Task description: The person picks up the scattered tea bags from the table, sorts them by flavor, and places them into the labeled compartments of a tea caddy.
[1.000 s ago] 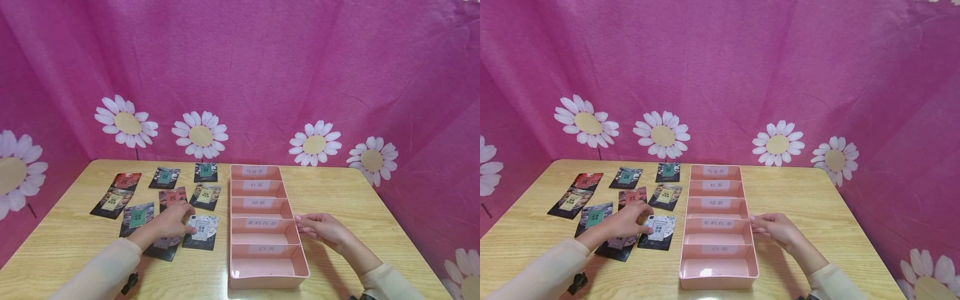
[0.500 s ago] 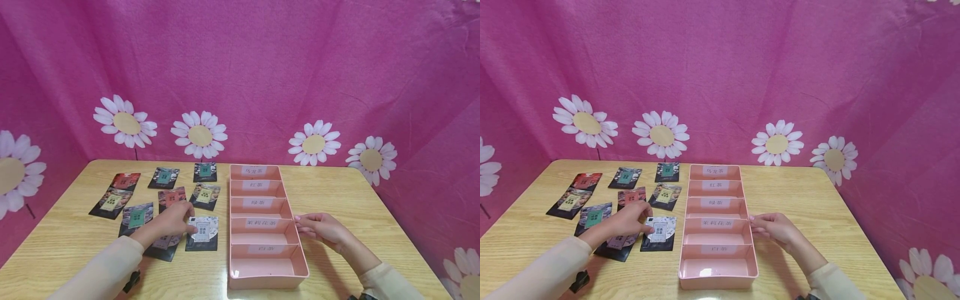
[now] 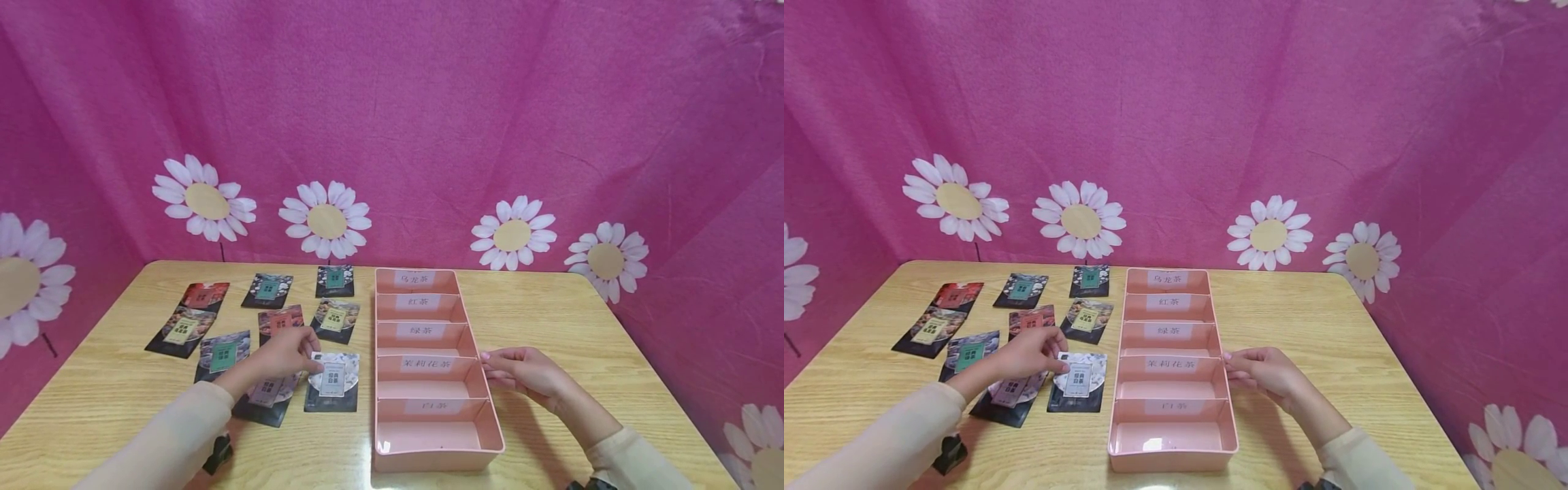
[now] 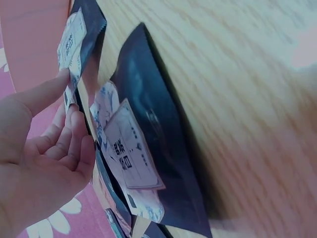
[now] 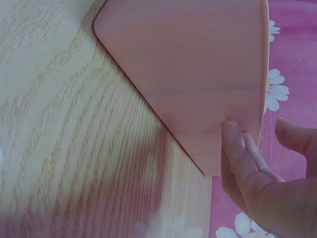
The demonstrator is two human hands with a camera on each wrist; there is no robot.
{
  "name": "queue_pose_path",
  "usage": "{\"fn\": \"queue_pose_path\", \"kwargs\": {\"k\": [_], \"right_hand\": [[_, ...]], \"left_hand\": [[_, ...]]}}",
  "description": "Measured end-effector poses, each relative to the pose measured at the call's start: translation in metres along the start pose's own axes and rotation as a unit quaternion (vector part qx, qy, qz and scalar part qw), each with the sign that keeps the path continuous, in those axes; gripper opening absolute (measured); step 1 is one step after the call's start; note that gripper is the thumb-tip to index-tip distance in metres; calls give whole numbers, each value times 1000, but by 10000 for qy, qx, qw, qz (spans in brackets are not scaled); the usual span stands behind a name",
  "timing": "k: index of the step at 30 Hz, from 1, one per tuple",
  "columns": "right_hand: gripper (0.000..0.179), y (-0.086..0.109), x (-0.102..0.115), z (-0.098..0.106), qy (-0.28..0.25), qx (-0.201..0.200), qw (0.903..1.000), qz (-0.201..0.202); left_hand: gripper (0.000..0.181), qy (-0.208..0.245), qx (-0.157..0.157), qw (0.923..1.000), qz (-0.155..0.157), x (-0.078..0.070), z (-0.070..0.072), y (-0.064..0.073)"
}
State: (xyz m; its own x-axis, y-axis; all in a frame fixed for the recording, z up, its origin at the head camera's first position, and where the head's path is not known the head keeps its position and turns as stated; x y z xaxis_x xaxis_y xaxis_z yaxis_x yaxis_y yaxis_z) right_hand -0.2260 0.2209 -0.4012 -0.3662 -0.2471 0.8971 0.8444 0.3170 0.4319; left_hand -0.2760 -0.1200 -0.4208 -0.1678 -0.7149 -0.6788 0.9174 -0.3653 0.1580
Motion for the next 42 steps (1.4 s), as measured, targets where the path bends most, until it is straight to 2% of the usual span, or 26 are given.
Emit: {"fn": "queue_pose_path", "kwargs": {"k": [8, 16, 26, 31, 42], "right_hand": [[51, 0, -3, 1, -127, -35, 9999, -76], [45, -2, -5, 2, -185, 52, 9998, 66], [50, -3, -10, 1, -224, 3, 9997, -37], [51, -3, -11, 1, -250, -41, 9996, -83], [39, -3, -11, 1, -346, -33, 9994, -37]], "left_hand": [[22, 521, 82, 9983, 230, 1, 2, 3], [18, 857, 65, 9956, 370, 1, 4, 5], [21, 1158, 123, 9930, 190, 0, 7, 7], [21, 1303, 94, 9911, 260, 2, 10, 7], [22, 1496, 119, 9884, 232, 0, 13, 12]]}}
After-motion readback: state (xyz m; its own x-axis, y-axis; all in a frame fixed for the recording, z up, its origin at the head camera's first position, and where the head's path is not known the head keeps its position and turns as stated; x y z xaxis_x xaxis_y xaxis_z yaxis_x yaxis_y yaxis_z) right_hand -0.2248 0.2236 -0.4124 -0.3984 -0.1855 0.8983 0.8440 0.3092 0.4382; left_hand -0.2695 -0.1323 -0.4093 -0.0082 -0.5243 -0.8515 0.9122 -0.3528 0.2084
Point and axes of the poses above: each hand's wrist, its own y-axis away from the middle knuckle, its own z-axis out of the back of the hand, x = y × z, the point moved 9 cm from there along -y, towards the middle knuckle, and after that the axes turned 6 degrees about -z, right-handed, at the moved point
